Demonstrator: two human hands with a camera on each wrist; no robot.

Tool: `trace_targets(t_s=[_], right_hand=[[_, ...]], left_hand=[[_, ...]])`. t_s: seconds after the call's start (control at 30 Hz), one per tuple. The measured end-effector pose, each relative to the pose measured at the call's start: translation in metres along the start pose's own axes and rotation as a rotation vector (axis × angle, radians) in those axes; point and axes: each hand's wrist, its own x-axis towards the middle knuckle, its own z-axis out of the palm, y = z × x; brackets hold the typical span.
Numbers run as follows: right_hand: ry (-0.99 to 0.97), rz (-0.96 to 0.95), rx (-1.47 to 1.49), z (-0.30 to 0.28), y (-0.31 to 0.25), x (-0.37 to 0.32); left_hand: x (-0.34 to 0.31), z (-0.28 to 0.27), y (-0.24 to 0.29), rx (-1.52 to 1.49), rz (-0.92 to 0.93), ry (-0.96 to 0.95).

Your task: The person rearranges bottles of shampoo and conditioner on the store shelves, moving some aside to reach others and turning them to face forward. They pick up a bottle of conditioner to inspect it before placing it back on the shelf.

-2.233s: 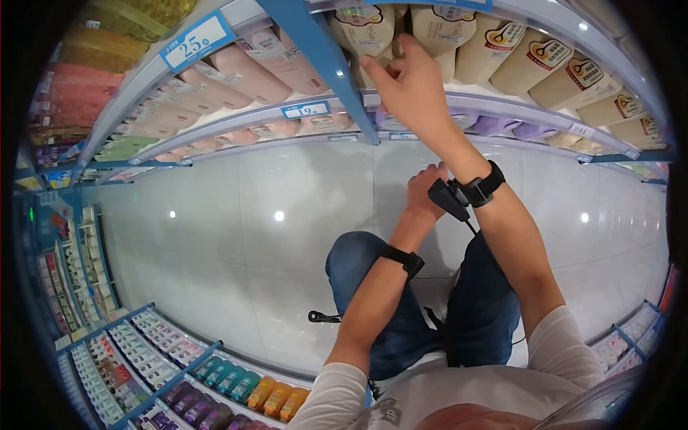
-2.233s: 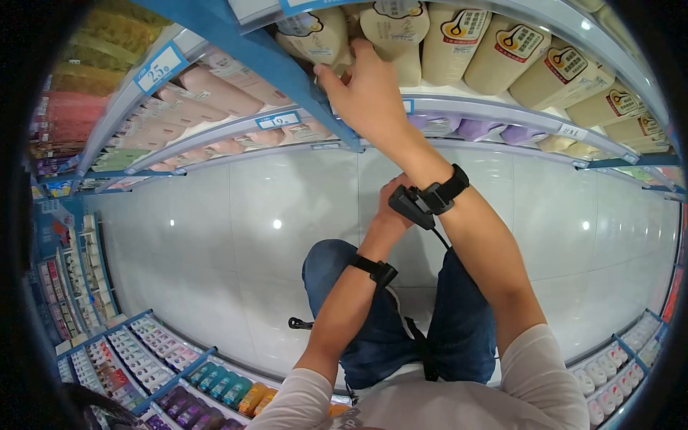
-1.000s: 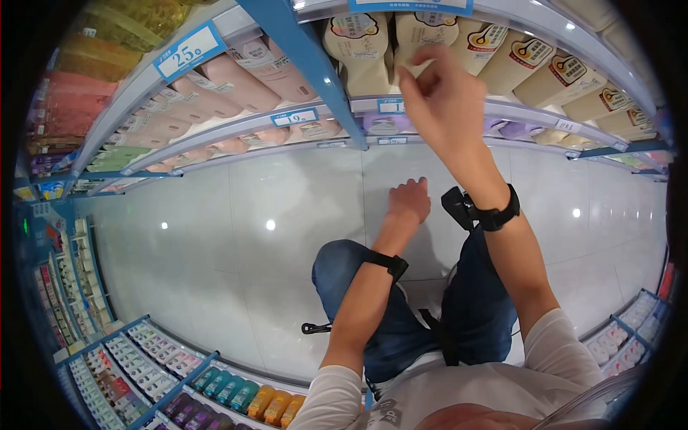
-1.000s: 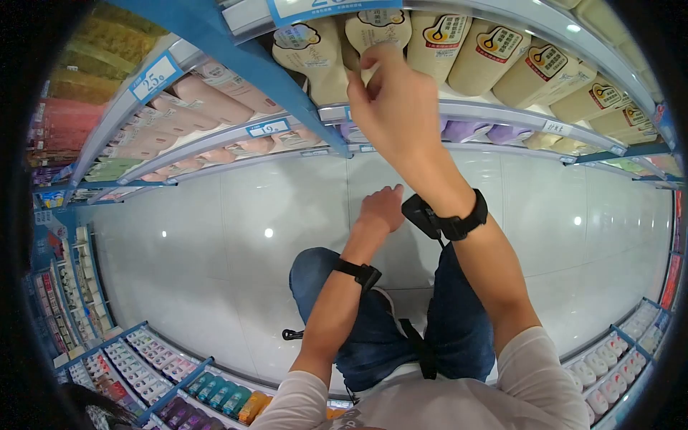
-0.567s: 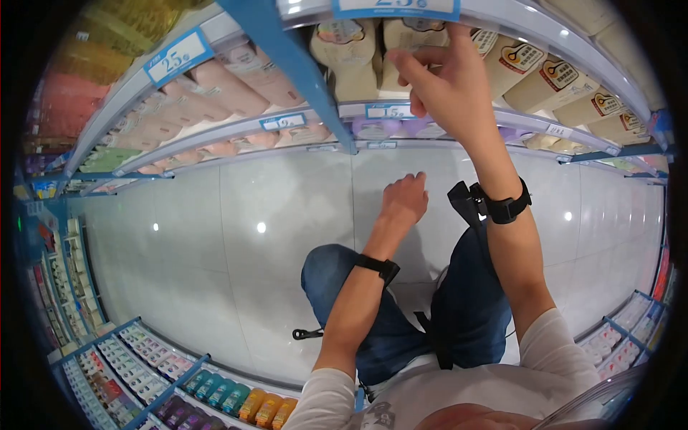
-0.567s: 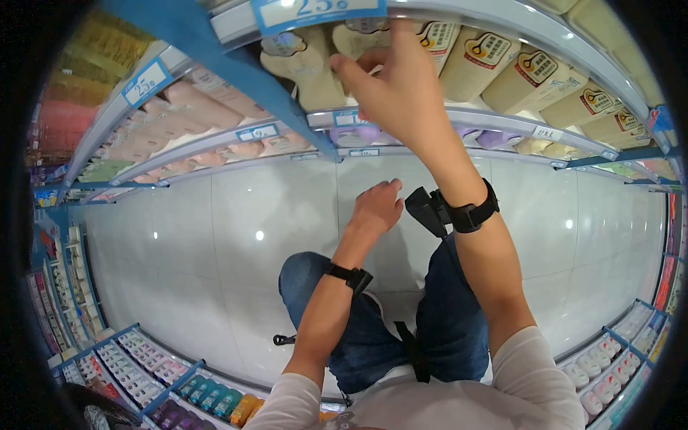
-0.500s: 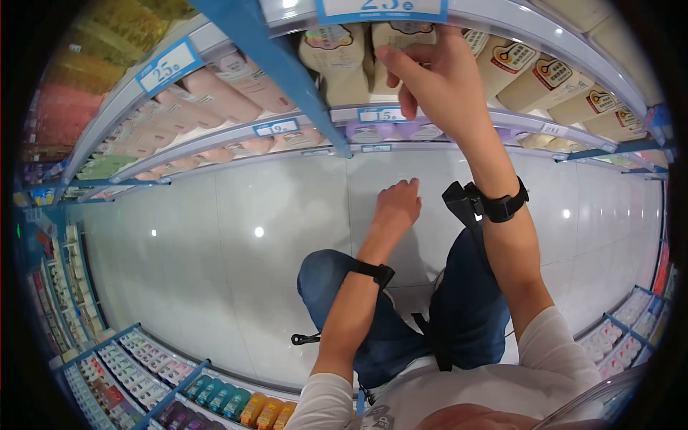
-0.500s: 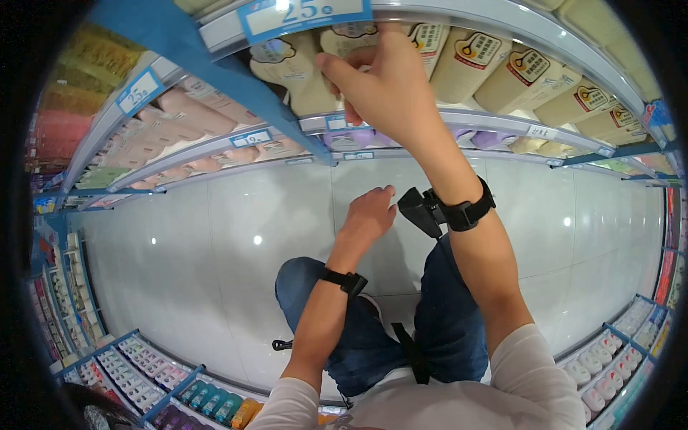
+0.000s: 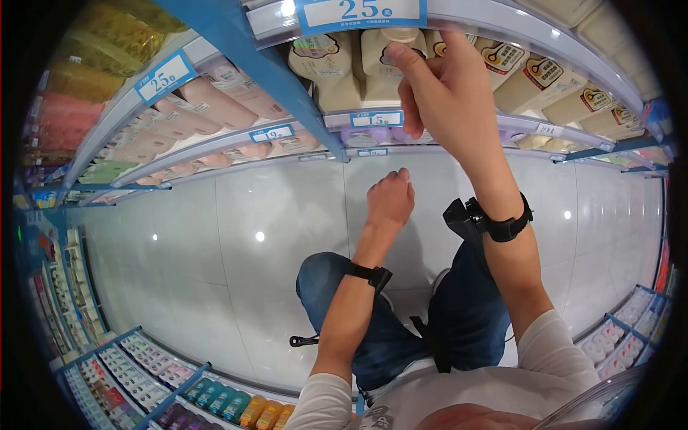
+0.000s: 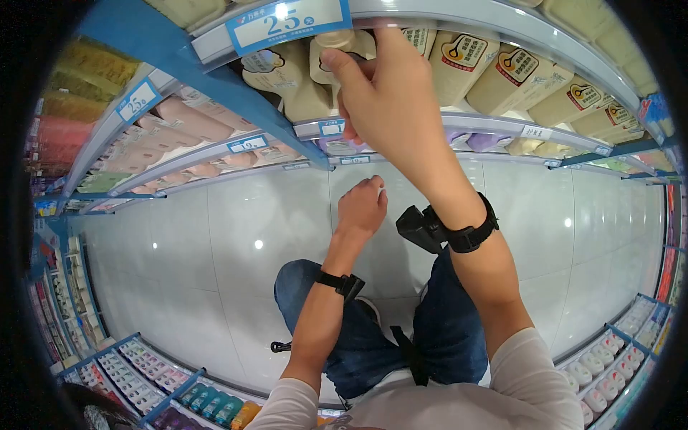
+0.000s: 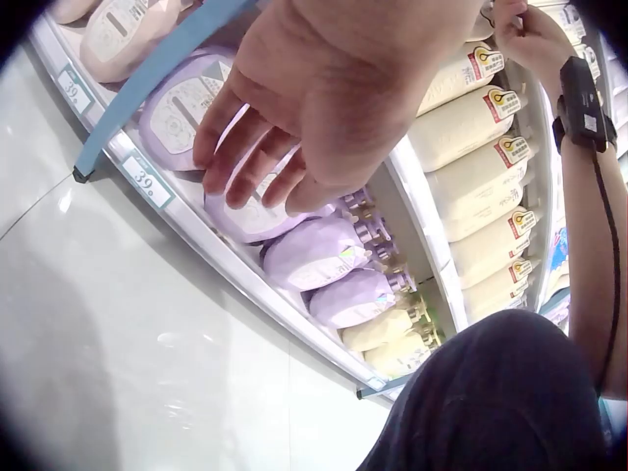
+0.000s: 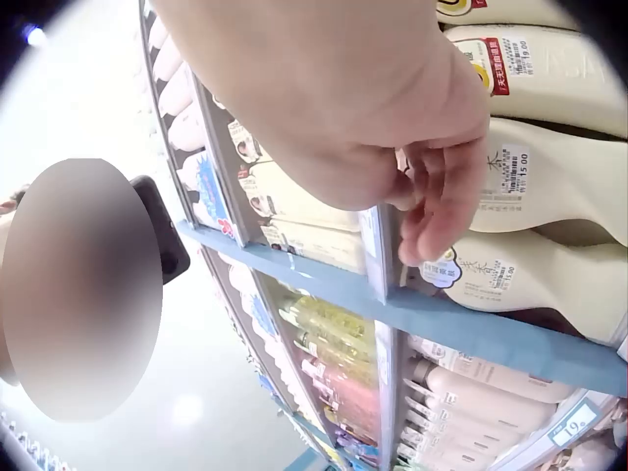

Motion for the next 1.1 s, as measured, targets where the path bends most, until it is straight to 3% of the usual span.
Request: trace_targets(t_s=[0.13,0.3,0.43,0.8,1.1], right_hand=[[-0.039,-0.014,-0.068,-0.008,-0.001,0.003],[-0.142,0.186,0.035,-0.012,-0.002,0.001],[-0.159,0.183,0.077,-0.01,-0.002,0.002],[-0.065,0.12,-0.174,0.0,0.016,0.006],[-0.071,0.025,-0.147,-0.005,0.026,0.018]], left_hand=[[0.0,-0.006,0.005,-0.047,-0.064,0.082],[-0.008,-0.008,0.004,-0.045,-0.038,0.044],[-0.011,-0.007,0.002,-0.006,-0.033,-0.001],[-0.011,0.001,0.007,-0.02,0.012,-0.028],[-0.015,-0.001,0.004,-0.031,0.055,-0.007]])
